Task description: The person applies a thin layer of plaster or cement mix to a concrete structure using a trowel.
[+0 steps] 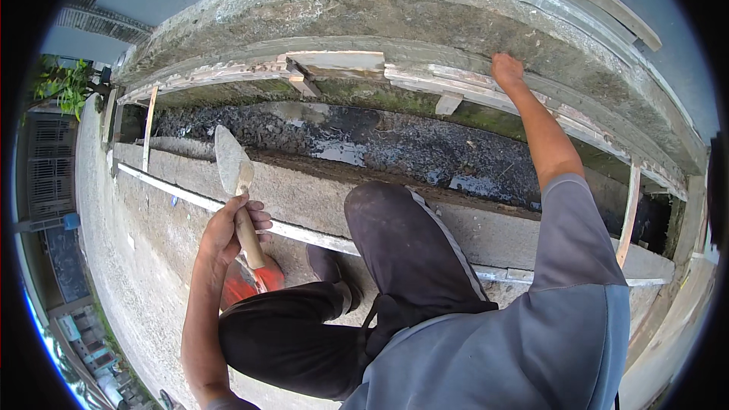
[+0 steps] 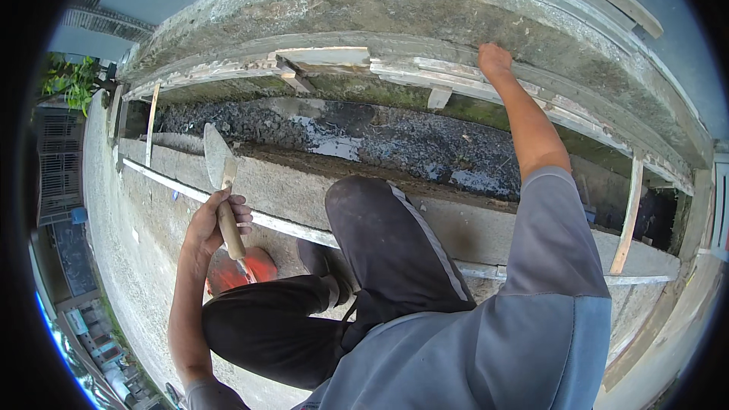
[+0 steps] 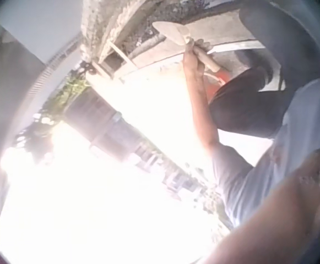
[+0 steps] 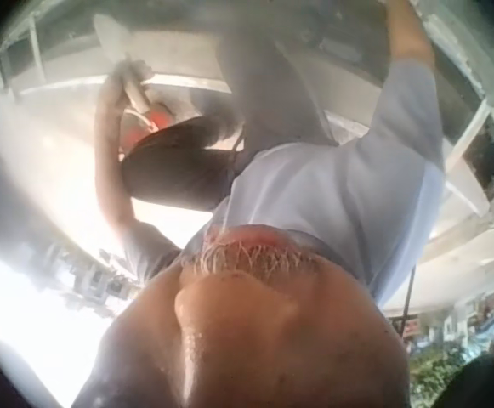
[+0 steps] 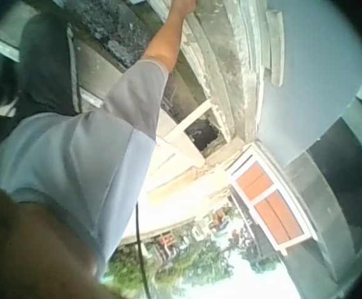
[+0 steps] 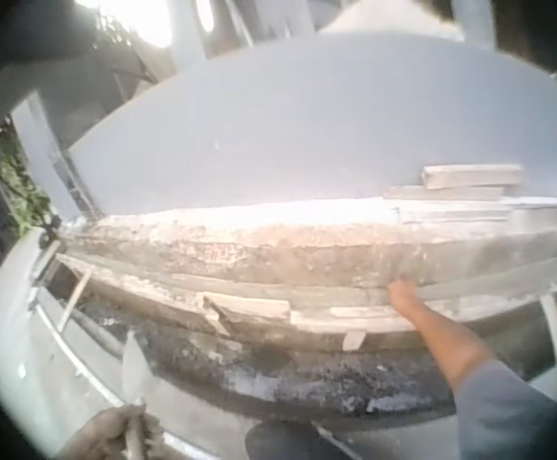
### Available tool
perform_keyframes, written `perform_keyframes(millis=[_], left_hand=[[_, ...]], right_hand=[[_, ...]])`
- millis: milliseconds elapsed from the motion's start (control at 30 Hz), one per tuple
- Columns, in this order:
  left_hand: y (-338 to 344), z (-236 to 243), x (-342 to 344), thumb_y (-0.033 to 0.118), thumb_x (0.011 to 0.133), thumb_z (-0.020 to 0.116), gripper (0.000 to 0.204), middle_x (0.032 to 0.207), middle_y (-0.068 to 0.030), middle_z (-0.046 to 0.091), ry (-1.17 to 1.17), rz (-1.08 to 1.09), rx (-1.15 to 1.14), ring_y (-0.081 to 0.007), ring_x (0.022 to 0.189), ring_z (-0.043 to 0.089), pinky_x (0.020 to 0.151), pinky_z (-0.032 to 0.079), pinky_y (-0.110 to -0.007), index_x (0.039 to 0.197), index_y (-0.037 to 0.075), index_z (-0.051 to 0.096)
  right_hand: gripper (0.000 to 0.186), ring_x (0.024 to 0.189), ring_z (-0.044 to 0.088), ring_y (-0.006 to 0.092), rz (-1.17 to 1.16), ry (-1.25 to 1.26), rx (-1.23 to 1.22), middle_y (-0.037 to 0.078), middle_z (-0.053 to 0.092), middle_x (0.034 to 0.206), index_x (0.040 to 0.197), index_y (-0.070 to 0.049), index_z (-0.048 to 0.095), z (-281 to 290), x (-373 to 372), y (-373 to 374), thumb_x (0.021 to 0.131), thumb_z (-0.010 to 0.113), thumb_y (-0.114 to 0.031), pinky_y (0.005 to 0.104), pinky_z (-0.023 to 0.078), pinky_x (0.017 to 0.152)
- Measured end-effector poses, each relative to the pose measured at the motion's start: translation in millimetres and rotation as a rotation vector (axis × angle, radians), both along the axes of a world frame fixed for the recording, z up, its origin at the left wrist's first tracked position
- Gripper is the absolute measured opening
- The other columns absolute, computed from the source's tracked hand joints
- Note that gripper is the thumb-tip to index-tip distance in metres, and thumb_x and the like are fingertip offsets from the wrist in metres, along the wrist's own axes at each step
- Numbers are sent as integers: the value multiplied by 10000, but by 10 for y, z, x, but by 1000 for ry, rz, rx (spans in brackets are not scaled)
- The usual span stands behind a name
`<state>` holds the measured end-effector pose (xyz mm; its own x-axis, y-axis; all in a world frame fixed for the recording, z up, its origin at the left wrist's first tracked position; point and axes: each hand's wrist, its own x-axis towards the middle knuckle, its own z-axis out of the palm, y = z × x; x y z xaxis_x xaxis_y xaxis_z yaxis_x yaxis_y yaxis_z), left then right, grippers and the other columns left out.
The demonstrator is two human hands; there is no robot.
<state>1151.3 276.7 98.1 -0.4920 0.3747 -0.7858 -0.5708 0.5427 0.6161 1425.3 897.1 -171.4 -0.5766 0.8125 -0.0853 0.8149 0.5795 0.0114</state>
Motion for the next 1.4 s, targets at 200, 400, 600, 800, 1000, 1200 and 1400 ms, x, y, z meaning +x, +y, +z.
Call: perform_keyframes(millis=[200, 400, 600, 800, 1000, 1200, 1400], left_hand=[[-46, 34, 50, 376, 1036, 497, 455, 891, -184, 687, -9, 45, -5, -303, 811, 705, 746, 617, -464, 1117, -64, 583], [285, -99, 198, 539, 1065, 415, 652, 1108, -179, 665, -17, 6, 146, -316, 1033, 678, 914, 563, -466, 1313, -56, 514], [608, -297, 56, 507, 1081, 420, 541, 1133, -142, 655, 24, -114, 275, -240, 1043, 648, 972, 502, -413, 1219, 11, 586], [630, 223, 364, 688, 961, 526, 943, 1528, -283, 436, 274, -404, -81, -392, 1424, 431, 1161, 340, -492, 1540, -35, 353], [-143, 719, 197, 564, 1003, 550, 761, 1477, -242, 514, 504, -259, -13, -352, 1375, 489, 1117, 388, -466, 1517, 14, 432], [-1184, 757, 172, 513, 1006, 581, 714, 1436, -229, 557, 595, 17, -61, -335, 1356, 515, 1113, 399, -457, 1492, 3, 465], [-2424, 568, 674, 493, 1000, 596, 716, 1428, -231, 558, 647, 263, -339, -350, 1314, 547, 1041, 459, -494, 1483, -16, 453]], right_hand=[[253, 1011, 699, 364, -28, 240, 200, 180, 706, 1034, 1033, -34, 697, 488, -130, -335, 943, 555, -223, 501, 566, 838], [441, 811, 704, 255, 380, 623, -1146, 161, 742, 907, 1099, -30, 743, 1855, -899, -3086, 964, 672, -444, 390, 527, 737], [608, 972, 698, 331, 371, 1097, -1350, 254, 692, 1058, 1276, 40, 560, 1921, -1426, -4534, 820, 749, -314, 419, 532, 856], [465, 831, 711, 393, 433, 897, -740, 240, 699, 949, 1297, -65, 620, 1891, -1136, -3627, 855, 622, -207, 500, 548, 740], [452, 958, 680, 426, 423, 626, -105, 239, 674, 1059, 1297, -76, 618, 1413, -1056, -1804, 866, 604, -211, 527, 542, 824], [387, 1025, 674, 408, 495, 305, -91, 216, 681, 1121, 1244, -96, 623, 639, -1196, -1180, 879, 590, -218, 522, 523, 887], [462, 1026, 667, 426, 508, 271, -117, 225, 686, 1102, 1317, -103, 597, 679, -1120, -1205, 873, 580, -230, 539, 521, 897]])
